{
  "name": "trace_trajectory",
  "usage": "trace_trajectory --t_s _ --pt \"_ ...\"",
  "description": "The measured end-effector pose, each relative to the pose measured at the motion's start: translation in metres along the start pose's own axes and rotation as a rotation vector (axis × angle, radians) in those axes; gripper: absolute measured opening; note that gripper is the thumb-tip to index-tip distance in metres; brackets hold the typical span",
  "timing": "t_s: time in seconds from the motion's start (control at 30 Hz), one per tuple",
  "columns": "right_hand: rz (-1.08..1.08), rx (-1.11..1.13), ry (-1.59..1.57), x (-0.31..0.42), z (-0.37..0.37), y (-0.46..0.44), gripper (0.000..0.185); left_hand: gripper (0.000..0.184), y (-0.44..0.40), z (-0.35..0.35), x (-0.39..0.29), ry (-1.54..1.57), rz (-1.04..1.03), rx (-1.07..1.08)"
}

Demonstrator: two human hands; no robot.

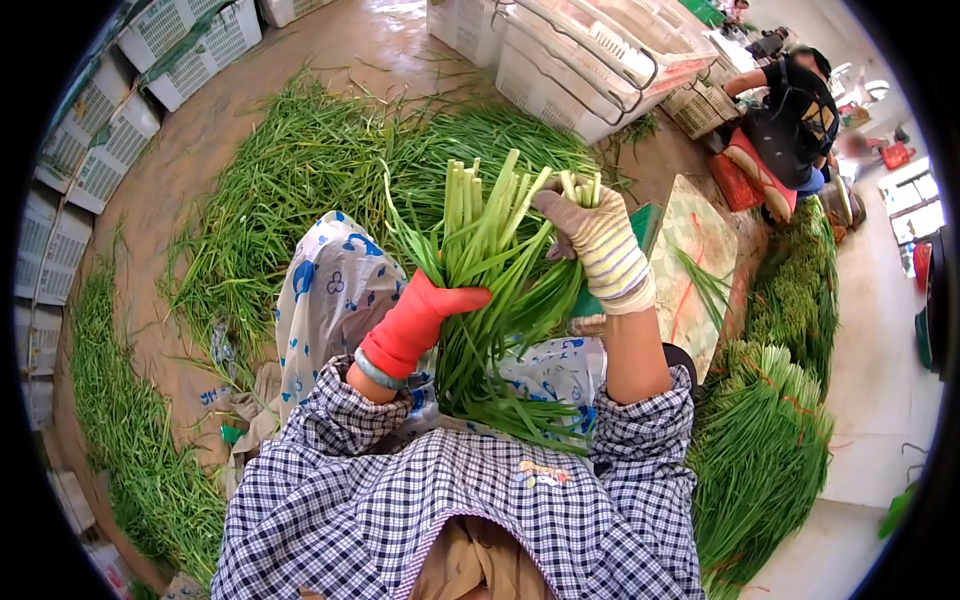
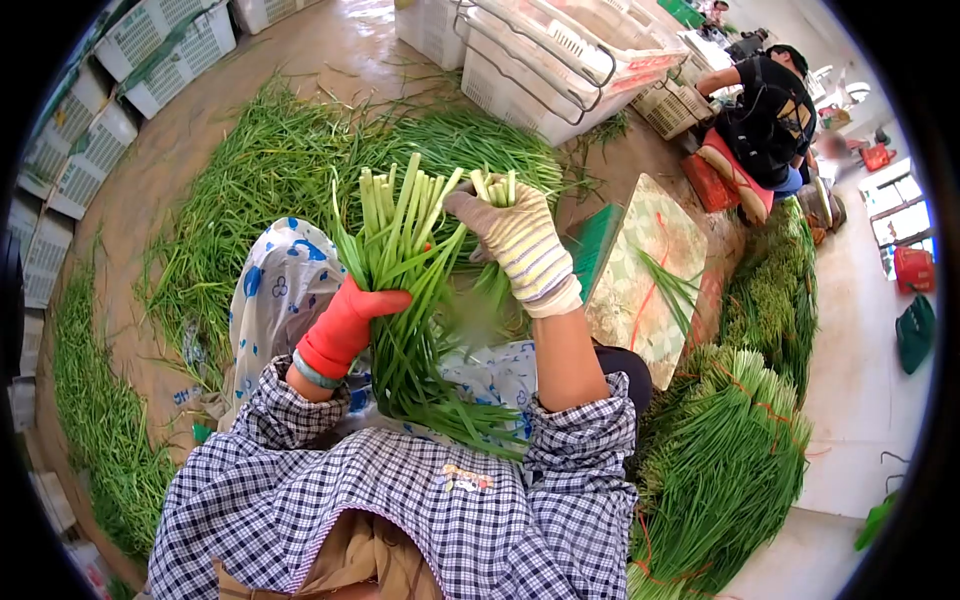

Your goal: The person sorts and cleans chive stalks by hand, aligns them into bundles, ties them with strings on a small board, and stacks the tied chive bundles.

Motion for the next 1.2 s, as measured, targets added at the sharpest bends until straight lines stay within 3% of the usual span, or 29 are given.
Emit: trace_trajectory --t_s 0.27,0.33,0.4,0.47,0.53,0.6,0.67,0.77,0.97,1.07,1.13,1.2 --pt "-0.056 0.020 0.160 -0.009 0.012 0.005 0.022 0.061 0.008 0.007 0.012 0.096 0.097 0.000" --pt "0.015 -0.291 -0.031 -0.008 0.047 0.003 0.024 0.061 0.007 0.005 0.013 0.113 0.099 0.024" --pt "0.106 -0.422 -0.167 -0.026 0.086 -0.007 0.026 0.049 0.007 0.010 0.017 0.180 0.074 0.001" --pt "0.117 -0.309 0.010 -0.039 0.111 -0.012 0.032 0.049 0.008 0.013 0.015 0.191 0.069 -0.025" --pt "-0.113 -0.254 0.143 -0.034 0.084 0.003 0.046 0.049 0.008 0.017 0.014 0.202 0.058 -0.055" --pt "-0.054 -0.018 0.055 -0.039 0.058 0.009 0.054 0.048 0.006 0.017 0.014 0.185 0.045 -0.035" --pt "-0.071 -0.090 -0.052 -0.024 0.029 0.017 0.041 0.049 0.003 0.007 0.014 0.119 0.037 0.015" --pt "-0.077 0.059 -0.023 -0.007 -0.022 0.009 0.010 0.052 0.005 -0.006 0.011 0.119 0.039 0.105" --pt "0.017 0.045 -0.156 -0.031 -0.018 -0.007 0.009 0.050 0.005 0.007 0.021 0.473 0.081 0.006" --pt "0.026 0.004 -0.245 -0.037 -0.011 -0.005 0.019 0.049 0.005 0.004 0.023 0.508 0.076 0.035" --pt "0.007 0.112 -0.226 -0.034 -0.016 -0.003 0.029 0.046 0.006 0.003 0.022 0.533 0.098 0.015" --pt "-0.071 0.139 -0.151 -0.035 -0.016 -0.004 0.035 0.042 0.001 0.011 0.025 0.356 0.136 -0.074"
Point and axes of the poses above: each hand's wrist, its own y-axis away from the middle knuckle, its own z-axis out of the back of the hand, x = y × z, the point moved 8 cm from there along -y, towards the middle knuckle, and after that the axes turned 5 degrees about -y, right-handed, at the moved point
